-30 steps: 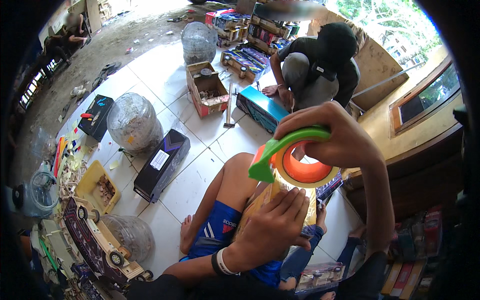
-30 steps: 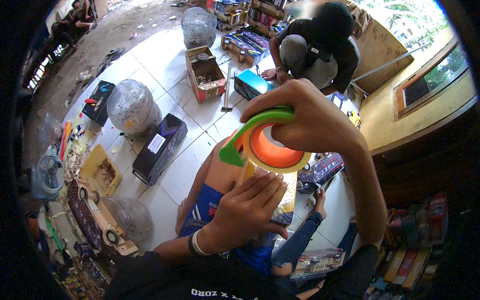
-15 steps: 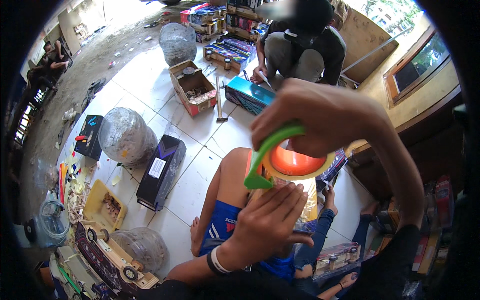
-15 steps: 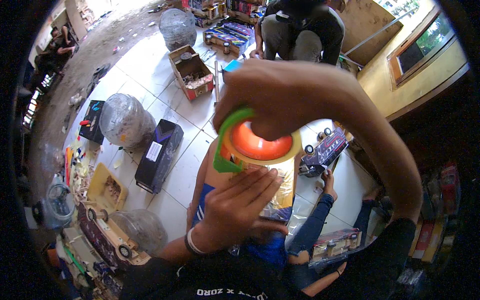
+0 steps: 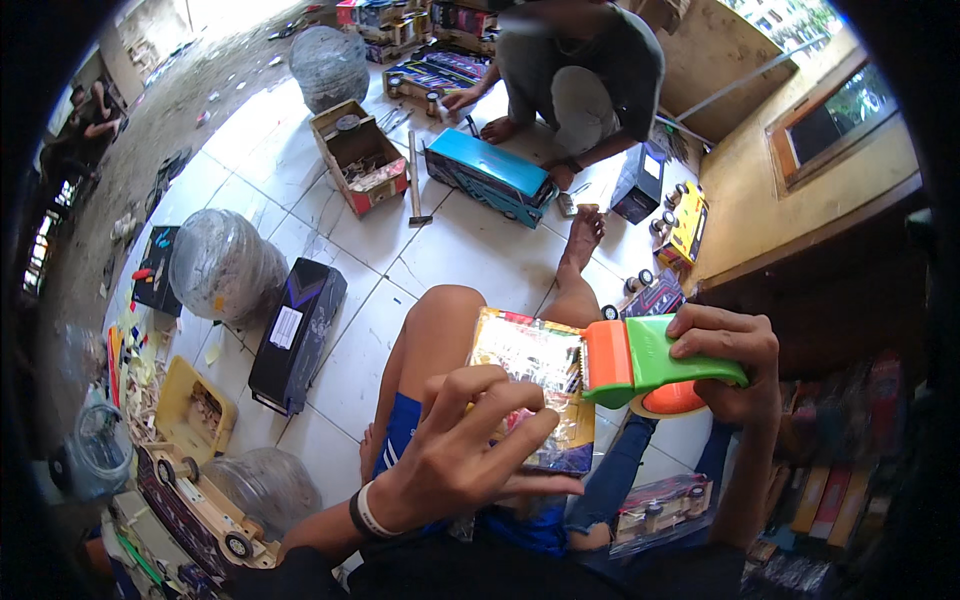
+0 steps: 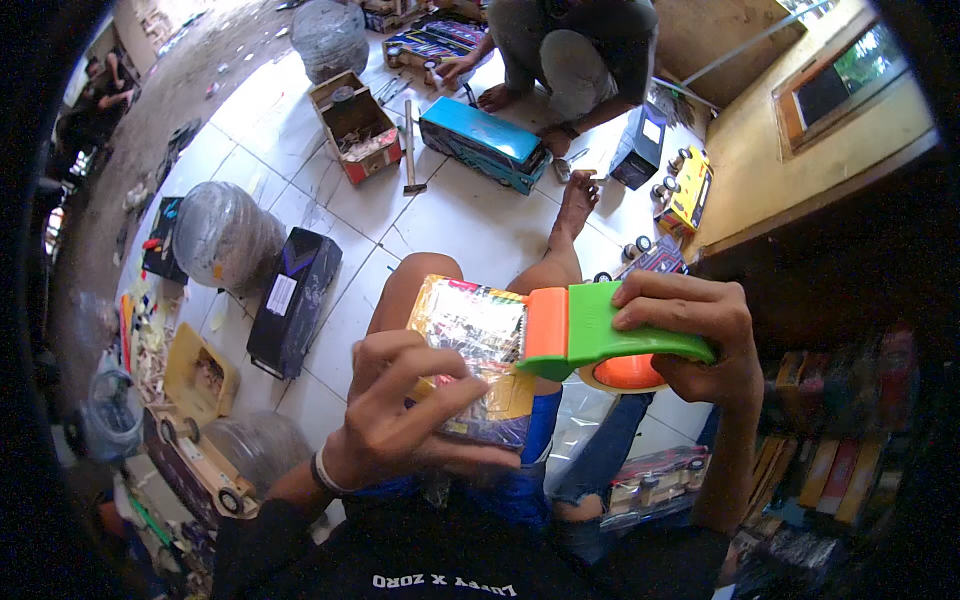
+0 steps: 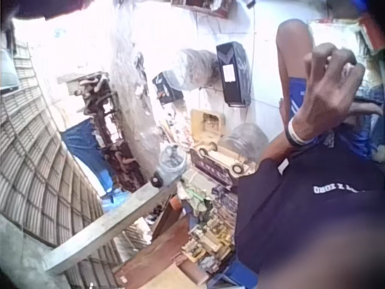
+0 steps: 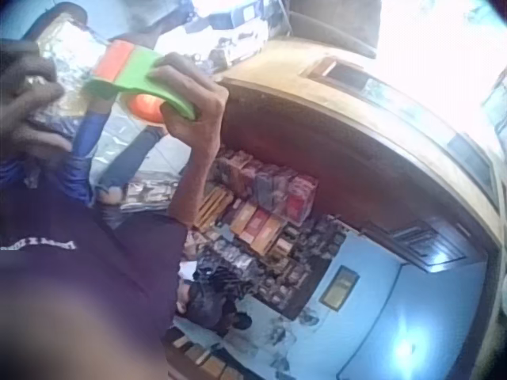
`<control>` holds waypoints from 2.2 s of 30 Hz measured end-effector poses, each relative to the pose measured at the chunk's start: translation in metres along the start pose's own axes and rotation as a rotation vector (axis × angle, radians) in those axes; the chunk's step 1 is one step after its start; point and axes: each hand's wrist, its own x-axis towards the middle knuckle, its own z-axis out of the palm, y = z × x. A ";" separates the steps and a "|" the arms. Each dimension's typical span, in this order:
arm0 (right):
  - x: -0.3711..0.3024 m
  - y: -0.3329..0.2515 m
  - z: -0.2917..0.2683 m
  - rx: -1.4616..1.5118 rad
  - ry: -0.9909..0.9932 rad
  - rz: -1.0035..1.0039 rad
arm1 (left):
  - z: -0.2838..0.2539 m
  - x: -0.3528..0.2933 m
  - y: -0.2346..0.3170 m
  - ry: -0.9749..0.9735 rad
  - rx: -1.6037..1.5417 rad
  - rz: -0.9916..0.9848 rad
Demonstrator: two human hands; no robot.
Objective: The person sits on the floor and wraps wooden toy vehicles in clear plastic bags. They use a handheld tape dispenser to seal the bags and place the packaged items on the floor.
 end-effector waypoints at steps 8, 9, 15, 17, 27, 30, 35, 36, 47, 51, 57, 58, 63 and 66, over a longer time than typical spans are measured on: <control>-0.015 0.000 -0.025 0.041 -0.059 0.041 | -0.014 0.019 -0.011 -0.272 -0.006 0.011; -0.014 -0.006 -0.024 0.002 -0.065 0.016 | -0.013 0.019 -0.011 -0.268 -0.006 0.004; 0.019 -0.046 -0.026 -0.331 -0.405 -0.043 | -0.010 0.022 -0.004 -0.293 0.028 -0.011; 0.010 -0.060 -0.016 -0.641 -0.752 0.034 | -0.015 0.025 -0.003 -0.328 0.072 -0.003; -0.140 0.141 0.083 -0.664 -0.155 0.888 | -0.002 0.092 -0.031 -0.665 -0.193 0.338; -0.206 0.199 0.163 -0.008 0.321 1.079 | 0.005 0.099 -0.034 -0.809 -0.075 0.343; -0.287 0.242 0.319 0.044 0.618 1.463 | 0.004 0.102 -0.034 -0.900 -0.240 0.365; -0.297 0.246 0.342 0.007 0.649 1.511 | 0.001 0.102 -0.036 -0.849 -0.313 0.390; -0.307 0.268 0.432 -0.196 0.896 1.501 | 0.093 -0.120 -0.122 -0.093 -0.961 -0.704; -0.277 0.250 0.396 -0.109 0.836 1.632 | 0.135 -0.206 -0.138 -0.188 -1.037 -0.917; -0.200 0.132 0.219 0.539 1.033 0.932 | 0.134 -0.157 -0.090 -0.042 -1.409 -1.017; -0.189 0.101 0.186 0.641 1.020 0.732 | 0.138 -0.134 -0.075 -0.057 -1.068 -0.718; -0.163 -0.015 0.075 0.350 0.522 0.708 | 0.135 -0.058 0.017 -0.221 -0.152 0.001; -0.160 -0.022 0.057 0.367 0.316 0.803 | 0.128 -0.038 0.032 -0.349 -0.079 0.124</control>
